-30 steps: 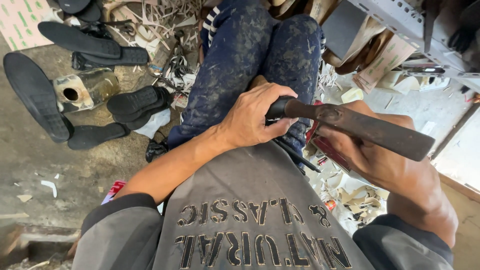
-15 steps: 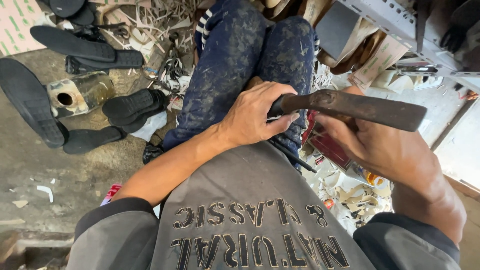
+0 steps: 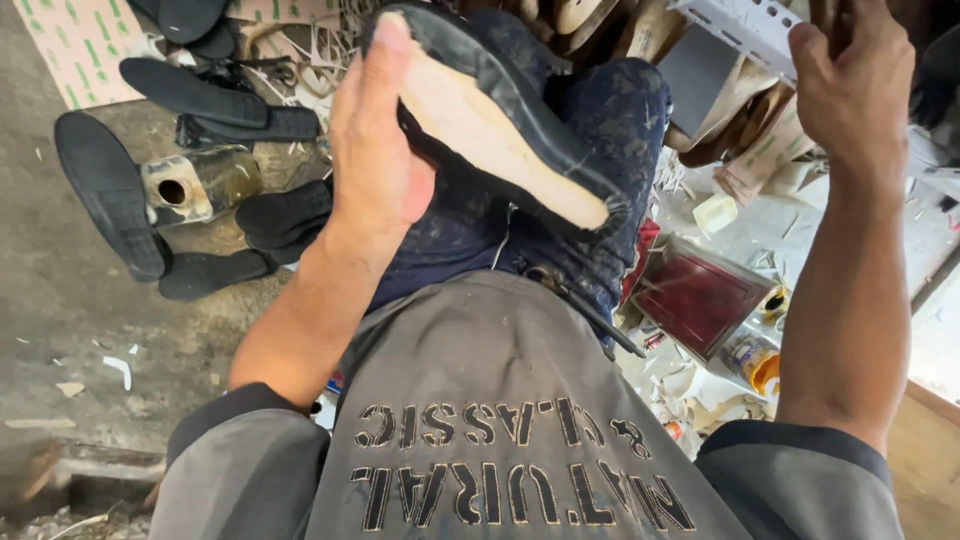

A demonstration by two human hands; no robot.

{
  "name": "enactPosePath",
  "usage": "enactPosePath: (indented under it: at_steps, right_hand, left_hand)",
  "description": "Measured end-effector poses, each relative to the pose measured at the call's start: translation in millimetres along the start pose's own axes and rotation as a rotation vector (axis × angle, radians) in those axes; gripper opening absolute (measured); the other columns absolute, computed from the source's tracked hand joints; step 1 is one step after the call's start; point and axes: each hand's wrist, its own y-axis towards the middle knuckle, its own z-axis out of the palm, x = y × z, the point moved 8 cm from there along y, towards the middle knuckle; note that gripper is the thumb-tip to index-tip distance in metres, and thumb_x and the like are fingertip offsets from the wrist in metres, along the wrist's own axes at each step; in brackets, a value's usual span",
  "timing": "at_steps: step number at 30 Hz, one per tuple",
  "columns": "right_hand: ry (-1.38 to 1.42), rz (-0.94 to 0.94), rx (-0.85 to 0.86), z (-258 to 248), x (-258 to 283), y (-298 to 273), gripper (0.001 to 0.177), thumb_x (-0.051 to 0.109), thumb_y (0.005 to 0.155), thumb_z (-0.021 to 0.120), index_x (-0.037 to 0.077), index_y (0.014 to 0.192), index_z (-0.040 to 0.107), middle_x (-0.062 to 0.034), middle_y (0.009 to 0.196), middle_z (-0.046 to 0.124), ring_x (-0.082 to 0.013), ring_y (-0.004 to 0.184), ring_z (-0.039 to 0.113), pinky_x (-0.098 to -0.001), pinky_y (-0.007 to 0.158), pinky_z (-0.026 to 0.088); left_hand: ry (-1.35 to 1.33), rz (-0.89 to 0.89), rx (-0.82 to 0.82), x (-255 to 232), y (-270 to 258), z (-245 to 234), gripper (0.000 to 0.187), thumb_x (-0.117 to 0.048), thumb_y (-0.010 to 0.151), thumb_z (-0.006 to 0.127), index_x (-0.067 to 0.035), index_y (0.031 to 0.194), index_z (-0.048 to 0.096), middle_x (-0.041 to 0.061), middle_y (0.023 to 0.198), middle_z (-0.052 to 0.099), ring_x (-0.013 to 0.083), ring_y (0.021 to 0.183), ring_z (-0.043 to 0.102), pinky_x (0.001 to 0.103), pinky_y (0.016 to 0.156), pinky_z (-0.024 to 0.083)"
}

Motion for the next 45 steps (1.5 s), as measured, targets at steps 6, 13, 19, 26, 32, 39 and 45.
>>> enactPosePath:
  at_steps: [6, 13, 19, 26, 32, 39, 45]
  right_hand:
    - [-0.235, 0.044, -0.131, 31, -61, 51, 0.025, 0.010, 0.106, 0.076, 0.000, 0.128, 0.069, -0.0251, 0.110, 0.071, -0.0408, 0.093, 0.067, -0.0553, 0.073, 0.053]
    - [-0.349, -0.071, -0.487, 67, -98, 65, 0.019, 0.018, 0.086, 0.081, 0.009, 0.102, 0.076, -0.0131, 0.091, 0.075, -0.0340, 0.074, 0.071, -0.0486, 0.053, 0.053]
    - [-0.165, -0.032, -0.515, 56, -60, 54, 0.036, 0.014, 0.088, 0.079, 0.006, 0.123, 0.070, -0.0246, 0.107, 0.067, -0.0425, 0.092, 0.064, -0.0512, 0.067, 0.052]
    - [-0.070, 0.028, -0.683, 43, -124, 40, 0.037, 0.026, 0.115, 0.068, 0.014, 0.081, 0.062, 0.0065, 0.062, 0.059, -0.0063, 0.045, 0.045, -0.0241, 0.043, 0.042]
    - [-0.387, 0.041, -0.666, 34, -150, -5, 0.037, 0.022, 0.096, 0.088, 0.009, 0.128, 0.075, -0.0123, 0.101, 0.058, -0.0286, 0.081, 0.055, -0.0411, 0.064, 0.047]
    - [-0.761, -0.033, -0.610, 27, -156, -9, 0.047, -0.019, 0.063, 0.067, 0.010, 0.099, 0.073, -0.0042, 0.092, 0.072, -0.0179, 0.076, 0.067, -0.0270, 0.059, 0.059]
    - [0.617, 0.356, -0.613, 15, -48, -82, 0.033, 0.034, 0.113, 0.039, 0.007, 0.119, 0.055, -0.0085, 0.104, 0.047, -0.0146, 0.084, 0.054, -0.0280, 0.068, 0.055]
  left_hand:
    - [-0.338, -0.225, -0.448, 13, -5, -37, 0.040, -0.035, 0.079, 0.077, -0.002, 0.102, 0.073, 0.015, 0.098, 0.077, 0.0289, 0.095, 0.074, 0.045, 0.088, 0.062]
    - [-0.267, 0.083, -0.086, 20, -35, -15, 0.035, -0.034, 0.103, 0.060, -0.004, 0.121, 0.064, 0.016, 0.119, 0.069, 0.0302, 0.116, 0.065, 0.046, 0.110, 0.051]
    - [0.584, 0.324, 0.193, 27, -97, -34, 0.044, -0.027, 0.097, 0.067, 0.004, 0.121, 0.047, 0.035, 0.130, 0.062, 0.0419, 0.122, 0.068, 0.046, 0.106, 0.060]
    - [1.328, -0.265, 0.395, 79, -109, -73, 0.078, -0.040, 0.085, 0.075, -0.014, 0.152, 0.046, 0.008, 0.151, 0.057, 0.0279, 0.133, 0.060, 0.041, 0.112, 0.045]
    - [1.643, -0.186, 0.521, 86, -79, -12, 0.086, -0.048, 0.088, 0.065, -0.015, 0.160, 0.031, 0.008, 0.143, 0.051, 0.0366, 0.120, 0.060, 0.054, 0.089, 0.051]
    - [1.039, -0.388, 0.320, 106, -72, -8, 0.076, -0.044, 0.089, 0.061, -0.011, 0.155, 0.041, 0.009, 0.156, 0.051, 0.0233, 0.141, 0.050, 0.038, 0.113, 0.038]
    - [0.853, -0.569, 0.166, 150, -93, -10, 0.091, -0.049, 0.087, 0.063, -0.021, 0.163, 0.021, 0.006, 0.168, 0.033, 0.0242, 0.152, 0.036, 0.038, 0.117, 0.034]
